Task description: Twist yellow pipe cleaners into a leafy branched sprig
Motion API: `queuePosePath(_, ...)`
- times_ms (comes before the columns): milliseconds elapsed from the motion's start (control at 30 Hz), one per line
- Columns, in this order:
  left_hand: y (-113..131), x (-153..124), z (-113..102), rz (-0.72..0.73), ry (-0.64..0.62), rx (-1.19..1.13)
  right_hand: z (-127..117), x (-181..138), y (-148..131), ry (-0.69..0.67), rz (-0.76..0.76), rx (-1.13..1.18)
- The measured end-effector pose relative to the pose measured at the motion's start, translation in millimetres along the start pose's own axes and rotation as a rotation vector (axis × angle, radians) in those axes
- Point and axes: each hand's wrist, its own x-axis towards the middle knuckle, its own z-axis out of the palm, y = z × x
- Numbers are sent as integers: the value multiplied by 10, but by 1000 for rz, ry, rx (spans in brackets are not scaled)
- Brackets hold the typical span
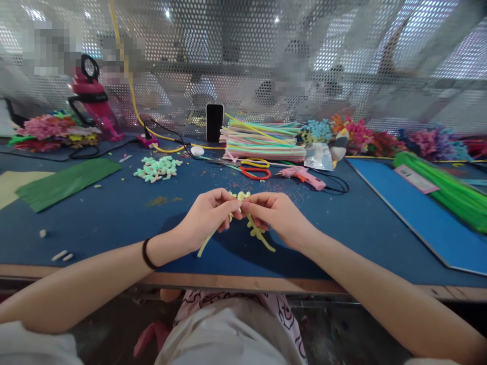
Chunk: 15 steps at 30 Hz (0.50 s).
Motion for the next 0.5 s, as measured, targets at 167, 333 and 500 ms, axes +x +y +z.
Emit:
queuePosePath(167, -9, -7, -7, -33, -77, 12, -70, 7, -66, -11, 93, -66)
queuePosePath(333, -58, 12, -28, -38, -100, 74, -119, -18, -98, -161, 186, -64)
queuePosePath(500, -77, 11, -15, -37, -115, 70, -132, -25, -112, -211, 282, 88)
